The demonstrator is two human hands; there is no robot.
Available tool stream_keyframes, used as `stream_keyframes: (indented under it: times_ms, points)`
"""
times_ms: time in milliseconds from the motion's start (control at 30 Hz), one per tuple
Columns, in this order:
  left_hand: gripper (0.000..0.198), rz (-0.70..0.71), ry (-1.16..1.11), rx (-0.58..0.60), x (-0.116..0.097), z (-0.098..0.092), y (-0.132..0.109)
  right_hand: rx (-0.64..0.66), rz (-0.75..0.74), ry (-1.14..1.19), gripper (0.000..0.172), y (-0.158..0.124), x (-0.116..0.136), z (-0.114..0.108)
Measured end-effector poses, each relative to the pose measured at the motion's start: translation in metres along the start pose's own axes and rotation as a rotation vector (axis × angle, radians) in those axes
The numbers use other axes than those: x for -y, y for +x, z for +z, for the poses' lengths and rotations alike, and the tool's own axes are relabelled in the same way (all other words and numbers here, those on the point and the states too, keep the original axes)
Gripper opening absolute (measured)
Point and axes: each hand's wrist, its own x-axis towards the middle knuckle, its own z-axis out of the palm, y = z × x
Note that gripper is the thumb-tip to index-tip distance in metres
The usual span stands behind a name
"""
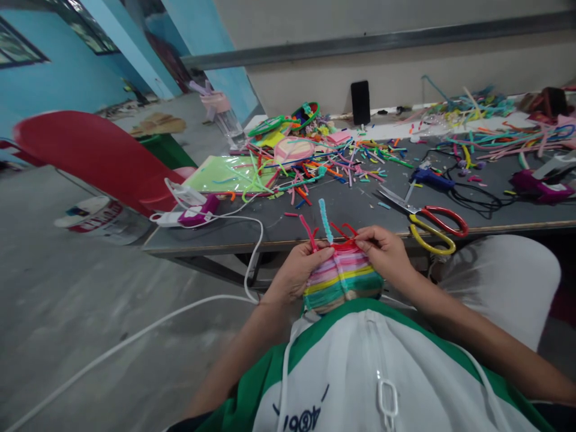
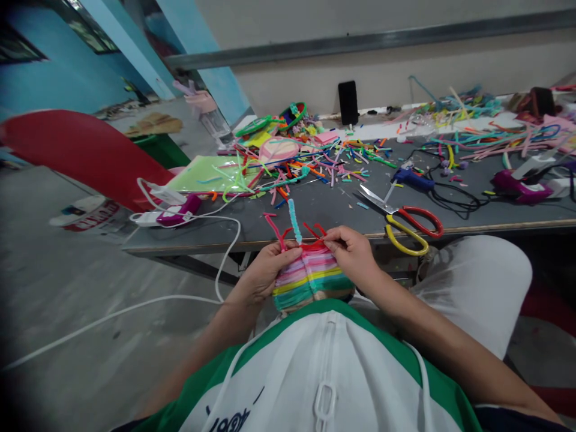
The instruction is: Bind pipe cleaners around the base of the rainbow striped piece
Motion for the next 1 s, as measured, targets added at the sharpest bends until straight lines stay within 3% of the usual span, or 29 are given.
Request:
stream_keyframes:
  times_ms: [167,300,500,700,867,1000]
  points:
    - [0.024,0.011,0.036,-0.020,0.000,-0.003,0.000,0.071,0.067,0.074,0.013,0.002,0.007,-0.001]
    - [0.025,0.032,0.035,-0.034,0.002,-0.003,-0.001,0.056,0.057,0.096,0.010,0.000,0.004,-0.001]
    - [0.030,0.062,0.030,-0.128,-0.008,-0.003,-0.001,-0.121,-0.237,-0.122,0.013,-0.006,0.017,-0.006]
    - [0.029,0.370,0.179,-0.271,-0.028,0.017,-0.014,0.140,-0.357,-0.199,0.045,-0.007,0.045,0.015]
    - [0.033,0.494,0.380,-0.107,-0.040,0.034,-0.035,0.238,-0.281,0.066,0.064,-0.002,0.057,0.022]
    - [0.040,0.621,0.617,-0.051,-0.043,0.041,-0.049,0.402,-0.007,0.558,0.057,0.002,0.079,0.001]
